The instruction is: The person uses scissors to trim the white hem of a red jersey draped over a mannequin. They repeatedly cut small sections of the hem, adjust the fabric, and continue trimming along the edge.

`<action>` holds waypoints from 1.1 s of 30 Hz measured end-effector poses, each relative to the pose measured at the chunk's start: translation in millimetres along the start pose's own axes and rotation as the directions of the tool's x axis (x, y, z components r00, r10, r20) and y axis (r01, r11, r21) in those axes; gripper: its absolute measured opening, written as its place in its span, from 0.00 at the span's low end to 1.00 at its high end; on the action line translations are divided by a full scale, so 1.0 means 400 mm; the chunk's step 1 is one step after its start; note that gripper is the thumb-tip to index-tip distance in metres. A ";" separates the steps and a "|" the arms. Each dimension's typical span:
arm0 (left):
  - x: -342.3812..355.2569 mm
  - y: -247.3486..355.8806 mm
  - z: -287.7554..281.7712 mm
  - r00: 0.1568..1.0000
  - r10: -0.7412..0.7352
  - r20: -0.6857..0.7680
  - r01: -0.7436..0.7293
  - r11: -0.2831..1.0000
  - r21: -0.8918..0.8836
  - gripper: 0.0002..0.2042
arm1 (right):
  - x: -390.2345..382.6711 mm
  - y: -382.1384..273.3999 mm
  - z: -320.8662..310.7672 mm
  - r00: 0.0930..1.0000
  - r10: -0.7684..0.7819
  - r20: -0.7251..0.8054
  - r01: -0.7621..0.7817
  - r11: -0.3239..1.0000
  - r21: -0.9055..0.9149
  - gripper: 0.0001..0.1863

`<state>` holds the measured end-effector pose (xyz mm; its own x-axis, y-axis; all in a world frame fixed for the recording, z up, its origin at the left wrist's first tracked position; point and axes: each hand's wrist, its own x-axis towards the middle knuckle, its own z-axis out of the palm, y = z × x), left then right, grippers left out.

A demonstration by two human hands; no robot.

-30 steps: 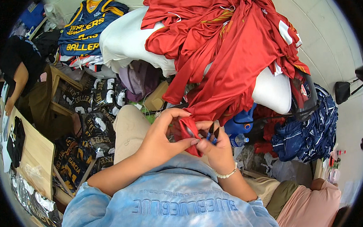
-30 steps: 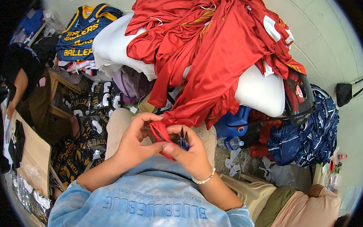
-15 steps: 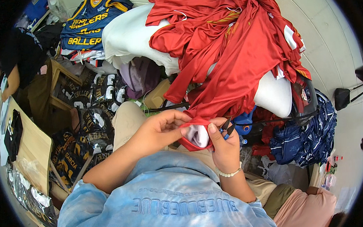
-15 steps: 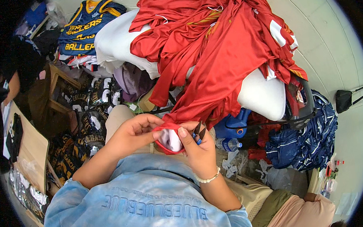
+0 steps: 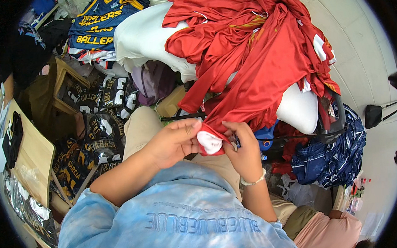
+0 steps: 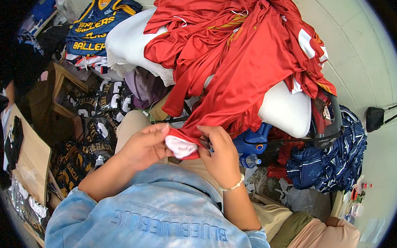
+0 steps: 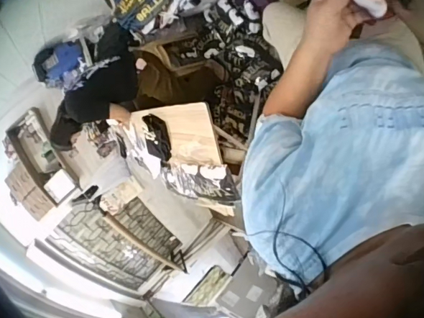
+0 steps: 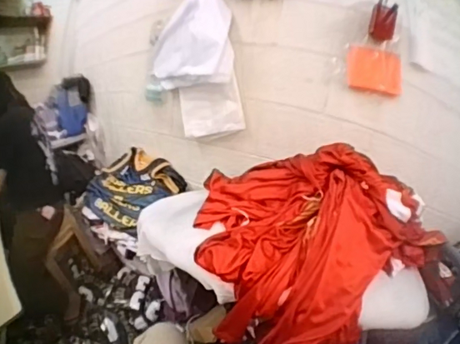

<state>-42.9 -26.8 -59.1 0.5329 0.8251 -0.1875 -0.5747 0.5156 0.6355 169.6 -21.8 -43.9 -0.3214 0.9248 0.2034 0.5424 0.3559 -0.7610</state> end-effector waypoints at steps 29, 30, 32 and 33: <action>-0.008 0.020 0.060 0.983 0.173 -0.062 -0.176 0.983 -0.056 0.24 | -0.047 -0.088 0.027 0.937 -0.086 -0.338 0.091 0.996 -0.002 0.17; -0.010 0.020 0.061 0.983 0.179 -0.051 -0.181 0.982 -0.057 0.24 | -0.047 -0.090 0.027 0.936 -0.092 -0.339 0.094 0.996 -0.012 0.17; -0.014 0.021 0.064 0.984 0.170 -0.052 -0.173 0.983 -0.057 0.24 | -0.046 -0.095 0.025 0.936 -0.094 -0.339 0.091 0.996 -0.023 0.17; -0.016 0.022 0.065 0.986 0.163 -0.045 -0.166 0.984 -0.058 0.24 | -0.046 -0.097 0.025 0.933 -0.114 -0.342 0.112 0.993 -0.027 0.17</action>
<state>-35.2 -33.8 -32.9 0.4035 0.9078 -0.1144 -0.6902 0.3840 0.6133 146.6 -54.2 -24.3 -0.0964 0.8680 0.4872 0.5241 0.4604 -0.7165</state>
